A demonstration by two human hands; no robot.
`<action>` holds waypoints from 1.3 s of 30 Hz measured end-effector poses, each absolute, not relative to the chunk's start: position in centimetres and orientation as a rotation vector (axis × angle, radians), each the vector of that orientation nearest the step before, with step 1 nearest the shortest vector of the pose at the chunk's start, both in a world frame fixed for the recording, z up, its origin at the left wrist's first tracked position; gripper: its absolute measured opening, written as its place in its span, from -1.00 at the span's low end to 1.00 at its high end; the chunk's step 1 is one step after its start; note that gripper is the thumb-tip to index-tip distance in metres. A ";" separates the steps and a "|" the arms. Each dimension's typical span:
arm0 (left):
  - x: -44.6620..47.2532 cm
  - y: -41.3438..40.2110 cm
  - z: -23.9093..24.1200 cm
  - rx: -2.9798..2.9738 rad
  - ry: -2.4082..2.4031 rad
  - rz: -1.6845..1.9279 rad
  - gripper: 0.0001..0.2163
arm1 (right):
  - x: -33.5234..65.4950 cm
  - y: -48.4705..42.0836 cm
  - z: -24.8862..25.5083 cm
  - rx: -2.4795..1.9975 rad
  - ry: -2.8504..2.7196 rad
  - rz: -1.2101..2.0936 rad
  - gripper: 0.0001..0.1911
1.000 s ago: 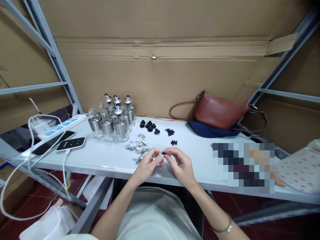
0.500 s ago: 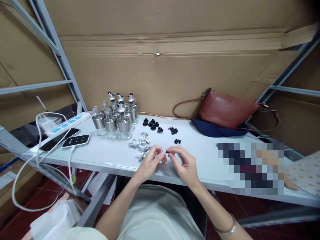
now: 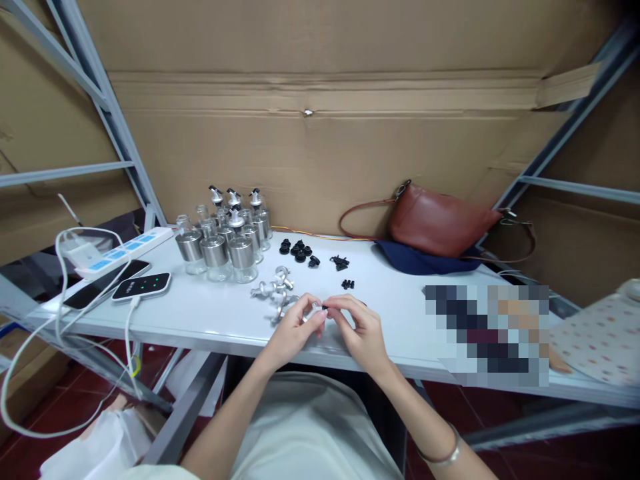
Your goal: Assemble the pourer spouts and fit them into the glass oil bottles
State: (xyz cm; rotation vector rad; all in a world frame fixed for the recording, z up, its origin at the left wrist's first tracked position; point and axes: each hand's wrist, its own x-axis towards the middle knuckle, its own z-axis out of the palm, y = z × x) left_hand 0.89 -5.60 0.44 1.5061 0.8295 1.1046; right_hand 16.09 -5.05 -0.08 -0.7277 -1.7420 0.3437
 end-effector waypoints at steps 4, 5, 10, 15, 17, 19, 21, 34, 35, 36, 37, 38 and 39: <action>0.8 -5.6 0.4 1.531 0.826 1.103 -0.80 | 16.1 -5.1 0.2 -0.714 -1.732 0.341 -0.84; 0.8 -5.5 0.4 1.540 0.826 1.104 -0.80 | 16.1 -5.2 0.2 -0.704 -1.724 0.336 -0.85; 0.9 -5.5 0.5 1.521 0.814 1.105 -0.76 | 16.0 -5.3 0.2 -0.663 -1.719 0.301 -0.85; 1.1 -5.4 0.6 1.463 0.764 1.134 -0.70 | 16.1 -5.3 0.1 -0.675 -1.725 0.269 -0.85; 1.1 -5.3 0.5 1.466 0.765 1.130 -0.71 | 16.1 -5.3 0.1 -0.670 -1.733 0.253 -0.84; 1.0 -5.3 0.3 1.481 0.767 1.121 -0.73 | 16.2 -5.2 0.0 -0.671 -1.738 0.243 -0.84; 1.0 -5.2 0.2 1.493 0.764 1.115 -0.74 | 16.2 -5.2 -0.1 -0.687 -1.728 0.240 -0.84; 0.9 -5.3 0.0 1.552 0.797 1.074 -0.73 | 16.0 -5.2 0.5 -0.622 -1.814 0.202 -0.88; 0.9 -5.3 0.0 1.563 0.805 1.082 -0.73 | 16.0 -5.3 0.4 -0.600 -1.832 0.207 -0.84; 0.9 -5.3 0.0 1.579 0.822 1.095 -0.74 | 16.0 -5.3 0.3 -0.585 -1.841 0.219 -0.79; 0.9 -5.3 0.1 1.599 0.846 1.112 -0.76 | 16.0 -5.4 0.3 -0.576 -1.841 0.237 -0.74; 0.9 -5.4 0.1 1.617 0.877 1.126 -0.77 | 16.0 -5.4 0.2 -0.569 -1.837 0.255 -0.69; 0.9 -5.4 0.2 1.630 0.912 1.139 -0.79 | 16.0 -5.4 0.1 -0.560 -1.834 0.270 -0.65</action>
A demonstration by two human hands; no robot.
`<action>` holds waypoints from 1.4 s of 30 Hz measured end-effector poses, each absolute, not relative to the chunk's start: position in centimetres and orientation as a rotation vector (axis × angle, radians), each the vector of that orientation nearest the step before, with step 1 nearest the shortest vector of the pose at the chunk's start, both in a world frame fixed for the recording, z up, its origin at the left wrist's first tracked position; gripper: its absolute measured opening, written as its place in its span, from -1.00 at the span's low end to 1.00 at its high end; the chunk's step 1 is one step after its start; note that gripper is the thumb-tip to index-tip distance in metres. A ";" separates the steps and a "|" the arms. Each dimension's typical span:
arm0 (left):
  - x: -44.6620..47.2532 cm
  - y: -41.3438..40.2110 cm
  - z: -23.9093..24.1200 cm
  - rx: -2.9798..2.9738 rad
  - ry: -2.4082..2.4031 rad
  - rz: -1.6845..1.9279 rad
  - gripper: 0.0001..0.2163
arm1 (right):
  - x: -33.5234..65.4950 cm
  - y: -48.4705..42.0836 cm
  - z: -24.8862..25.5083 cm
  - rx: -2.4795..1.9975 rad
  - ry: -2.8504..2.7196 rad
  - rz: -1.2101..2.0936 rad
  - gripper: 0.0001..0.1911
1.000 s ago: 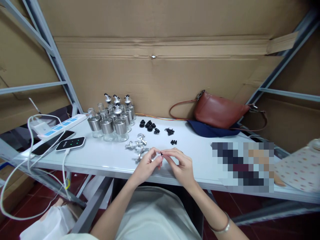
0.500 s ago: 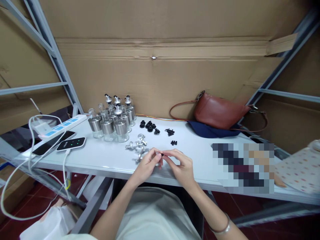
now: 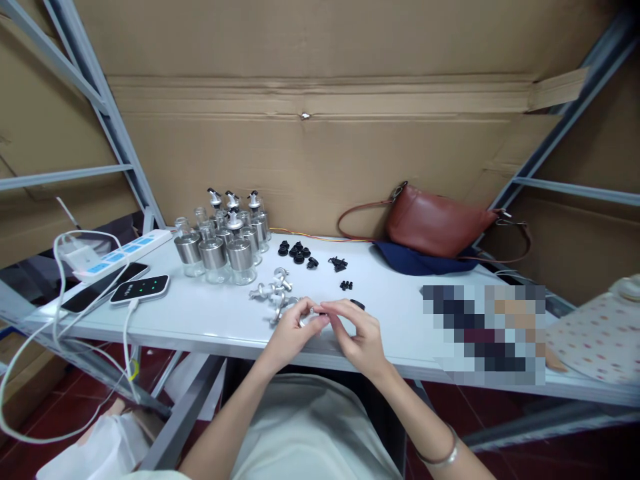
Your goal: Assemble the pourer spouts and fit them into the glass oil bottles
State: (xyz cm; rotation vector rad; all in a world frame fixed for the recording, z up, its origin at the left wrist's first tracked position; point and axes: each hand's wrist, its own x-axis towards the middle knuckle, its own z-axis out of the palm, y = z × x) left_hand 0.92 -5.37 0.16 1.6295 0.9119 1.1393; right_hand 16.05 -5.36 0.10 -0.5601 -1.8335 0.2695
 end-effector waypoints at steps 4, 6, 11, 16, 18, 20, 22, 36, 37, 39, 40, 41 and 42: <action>0.9 -5.5 0.3 1.645 1.020 1.135 -0.81 | 16.2 -5.2 0.0 -0.541 -1.830 0.283 -0.63; 0.9 -5.5 0.4 1.665 1.048 1.122 -0.79 | 16.2 -5.2 0.1 -0.580 -1.807 0.283 -0.69; 0.8 -5.5 0.5 1.678 1.040 1.119 -0.69 | 16.2 -5.4 0.6 -0.614 -1.790 0.258 -0.84; 0.7 -5.5 0.5 1.674 1.013 1.089 -0.66 | 16.3 -5.2 0.8 -0.634 -1.810 0.374 -0.88; 0.7 -5.5 0.6 1.674 1.008 1.086 -0.65 | 16.3 -5.1 0.7 -0.661 -1.815 0.420 -0.89; 0.7 -5.6 0.6 1.676 1.002 1.092 -0.65 | 16.4 -5.0 0.6 -0.684 -1.811 0.441 -0.90; 0.7 -5.7 0.7 1.676 0.989 1.099 -0.64 | 16.3 -5.0 0.6 -0.696 -1.806 0.448 -0.89; 0.7 -5.5 -0.2 1.537 0.936 1.075 -0.63 | 16.0 -5.5 1.0 -0.614 -1.861 0.374 -0.92; 0.6 -5.5 -0.2 1.538 0.939 1.075 -0.63 | 16.0 -5.5 1.0 -0.606 -1.862 0.373 -0.92; 0.6 -5.5 -0.2 1.549 0.942 1.074 -0.63 | 16.0 -5.5 1.0 -0.593 -1.872 0.373 -0.91; 0.6 -5.5 -0.2 1.554 0.942 1.074 -0.64 | 16.1 -5.5 0.9 -0.589 -1.879 0.372 -0.90; 0.6 -5.5 -0.2 1.555 0.940 1.071 -0.63 | 16.1 -5.5 0.9 -0.590 -1.887 0.371 -0.89; 0.6 -5.5 -0.2 1.551 0.935 1.062 -0.63 | 16.1 -5.5 0.8 -0.592 -1.891 0.367 -0.88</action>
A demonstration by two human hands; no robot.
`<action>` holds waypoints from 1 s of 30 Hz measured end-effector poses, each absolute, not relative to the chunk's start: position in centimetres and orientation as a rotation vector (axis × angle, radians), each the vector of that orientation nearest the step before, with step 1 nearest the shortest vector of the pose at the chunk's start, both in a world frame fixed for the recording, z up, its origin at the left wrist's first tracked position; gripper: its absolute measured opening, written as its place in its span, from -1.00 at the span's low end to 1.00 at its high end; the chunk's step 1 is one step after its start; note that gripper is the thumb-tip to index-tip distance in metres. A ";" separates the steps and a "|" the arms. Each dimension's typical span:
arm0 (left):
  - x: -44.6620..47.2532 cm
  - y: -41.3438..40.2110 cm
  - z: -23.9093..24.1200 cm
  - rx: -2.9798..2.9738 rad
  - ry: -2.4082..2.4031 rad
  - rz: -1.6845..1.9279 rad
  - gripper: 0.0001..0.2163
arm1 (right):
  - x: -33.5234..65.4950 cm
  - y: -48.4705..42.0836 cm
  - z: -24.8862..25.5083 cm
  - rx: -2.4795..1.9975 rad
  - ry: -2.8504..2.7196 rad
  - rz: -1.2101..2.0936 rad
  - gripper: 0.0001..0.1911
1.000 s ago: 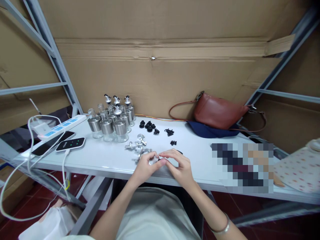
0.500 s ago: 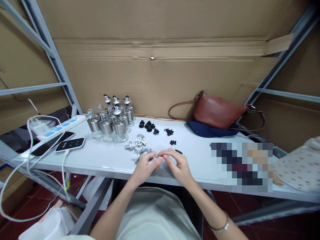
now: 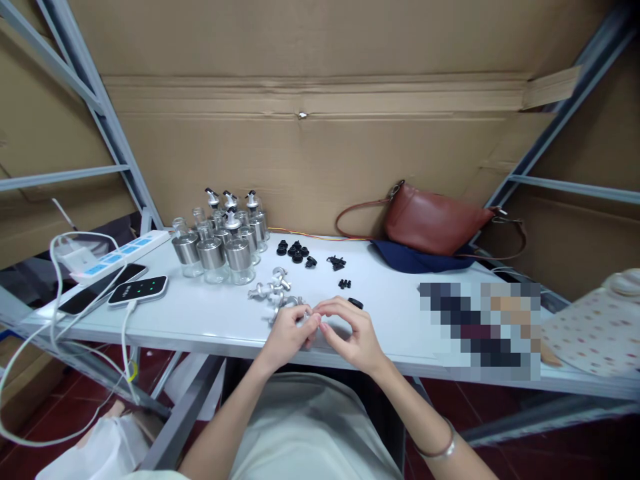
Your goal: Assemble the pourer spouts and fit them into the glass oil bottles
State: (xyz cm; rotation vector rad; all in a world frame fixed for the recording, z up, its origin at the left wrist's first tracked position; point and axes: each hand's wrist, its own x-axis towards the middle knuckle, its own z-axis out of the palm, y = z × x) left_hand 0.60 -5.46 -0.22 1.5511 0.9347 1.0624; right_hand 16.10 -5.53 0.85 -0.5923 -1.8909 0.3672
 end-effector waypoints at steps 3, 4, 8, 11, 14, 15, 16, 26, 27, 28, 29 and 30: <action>0.7 -5.4 -0.1 1.517 0.890 1.026 -0.62 | 16.1 -5.5 0.7 -0.612 -1.884 0.351 -0.89; 0.7 -5.3 0.0 1.504 0.871 1.018 -0.63 | 16.1 -5.5 0.7 -0.620 -1.876 0.344 -0.90; 1.0 -5.5 0.5 1.472 0.816 1.030 -0.66 | 16.1 -5.3 0.5 -0.657 -1.834 0.324 -0.93; 1.0 -5.8 0.7 1.495 0.776 1.060 -0.69 | 16.1 -5.2 0.2 -0.706 -1.786 0.322 -0.90; 0.9 -6.0 0.6 1.507 0.762 1.055 -0.74 | 16.1 -5.2 0.1 -0.758 -1.718 0.321 -0.90; 0.9 -6.0 0.5 1.499 0.774 1.050 -0.71 | 16.1 -5.3 0.1 -0.772 -1.688 0.316 -0.90; 0.9 -5.9 0.4 1.485 0.789 1.047 -0.68 | 16.1 -5.3 0.1 -0.784 -1.655 0.308 -0.91; 1.6 -5.6 -0.3 1.280 0.763 1.219 -0.57 | 16.2 -4.7 0.2 -0.808 -1.686 0.424 -0.81; 1.7 -5.7 -0.5 1.275 0.763 1.215 -0.57 | 16.2 -4.8 0.2 -0.802 -1.710 0.433 -0.87; 1.8 -5.7 -0.6 1.286 0.768 1.208 -0.58 | 16.2 -4.9 0.3 -0.795 -1.723 0.435 -0.92; 1.8 -5.8 -0.7 1.312 0.783 1.201 -0.59 | 16.2 -5.0 0.3 -0.786 -1.714 0.426 -0.94; 1.9 -5.9 -0.7 1.351 0.805 1.196 -0.62 | 16.2 -5.1 0.2 -0.776 -1.674 0.404 -0.94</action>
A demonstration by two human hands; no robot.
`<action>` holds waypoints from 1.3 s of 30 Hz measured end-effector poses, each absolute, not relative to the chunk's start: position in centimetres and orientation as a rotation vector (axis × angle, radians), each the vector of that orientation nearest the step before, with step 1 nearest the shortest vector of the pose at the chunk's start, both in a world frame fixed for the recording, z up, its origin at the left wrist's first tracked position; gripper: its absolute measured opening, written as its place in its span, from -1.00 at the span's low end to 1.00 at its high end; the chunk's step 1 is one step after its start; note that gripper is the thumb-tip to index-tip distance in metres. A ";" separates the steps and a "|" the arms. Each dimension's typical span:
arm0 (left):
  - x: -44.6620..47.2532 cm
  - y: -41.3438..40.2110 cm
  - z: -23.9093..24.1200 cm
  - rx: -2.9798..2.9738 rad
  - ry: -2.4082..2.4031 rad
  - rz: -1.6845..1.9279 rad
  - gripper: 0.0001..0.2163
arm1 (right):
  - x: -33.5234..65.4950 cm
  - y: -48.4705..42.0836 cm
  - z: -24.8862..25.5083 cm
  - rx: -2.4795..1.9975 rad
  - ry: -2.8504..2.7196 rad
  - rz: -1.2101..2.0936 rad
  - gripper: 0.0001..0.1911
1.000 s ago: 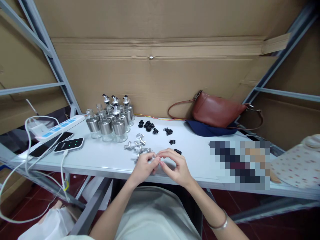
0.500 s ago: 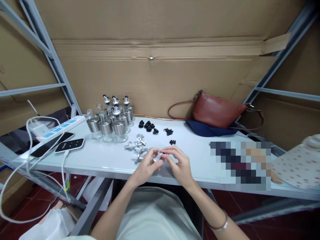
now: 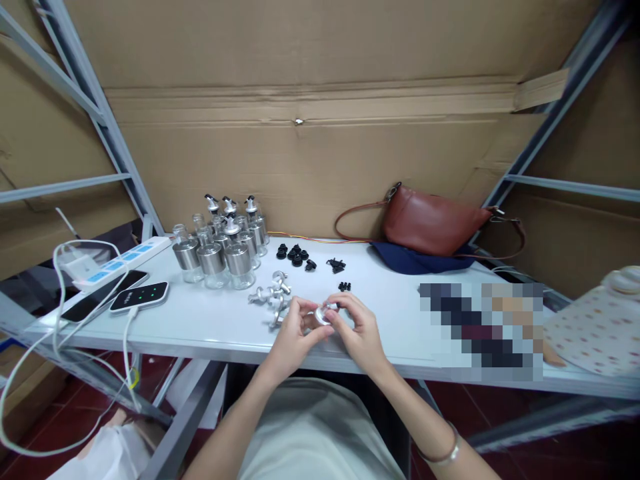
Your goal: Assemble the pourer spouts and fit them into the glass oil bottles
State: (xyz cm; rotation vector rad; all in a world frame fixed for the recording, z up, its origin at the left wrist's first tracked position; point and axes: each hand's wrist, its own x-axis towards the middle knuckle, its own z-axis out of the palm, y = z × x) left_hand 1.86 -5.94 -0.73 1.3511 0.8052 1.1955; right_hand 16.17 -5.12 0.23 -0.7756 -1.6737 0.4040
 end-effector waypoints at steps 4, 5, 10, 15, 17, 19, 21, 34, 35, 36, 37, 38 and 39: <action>1.6 -6.4 -0.4 1.550 0.915 1.174 -0.78 | 16.1 -5.3 -0.2 -0.737 -1.300 0.312 -0.89; 1.5 -6.4 -0.2 1.585 0.943 1.181 -0.82 | 16.1 -5.2 -0.2 -0.728 -1.220 0.310 -0.89; 0.1 -6.6 1.0 1.688 1.041 1.262 -0.88 | 17.8 -4.4 0.0 -0.765 -1.116 0.268 -0.84; -1.0 -4.9 3.6 2.017 1.260 1.173 -0.89 | 20.7 -3.4 0.4 -0.907 -1.061 0.184 -0.79; -0.9 -2.6 5.3 2.270 1.376 1.012 -0.85 | 21.3 -3.1 0.5 -0.921 -1.027 0.167 -0.78; -0.1 0.5 6.9 2.478 1.611 0.669 -0.79 | 21.4 -2.8 0.5 -0.911 -1.015 0.192 -0.79; 0.9 3.6 8.0 2.491 1.707 0.491 -0.80 | 21.1 -2.7 0.5 -0.896 -1.032 0.235 -0.78; 3.1 9.6 6.9 2.496 1.848 -0.050 -0.74 | 20.4 -2.9 0.3 -0.892 -1.158 0.210 -0.82; 3.3 9.9 6.8 2.509 1.819 -0.045 -0.74 | 20.4 -2.9 0.3 -0.894 -1.163 0.210 -0.82; 3.5 10.1 6.7 2.522 1.788 -0.036 -0.75 | 20.4 -3.0 0.3 -0.895 -1.167 0.210 -0.82; 3.8 10.3 6.5 2.535 1.757 -0.021 -0.75 | 20.3 -3.0 0.3 -0.895 -1.170 0.213 -0.82; 3.9 10.4 6.3 2.545 1.727 0.000 -0.76 | 20.3 -3.0 0.3 -0.895 -1.169 0.217 -0.82; 4.1 10.5 6.2 2.554 1.699 0.029 -0.77 | 20.3 -3.1 0.3 -0.894 -1.169 0.223 -0.82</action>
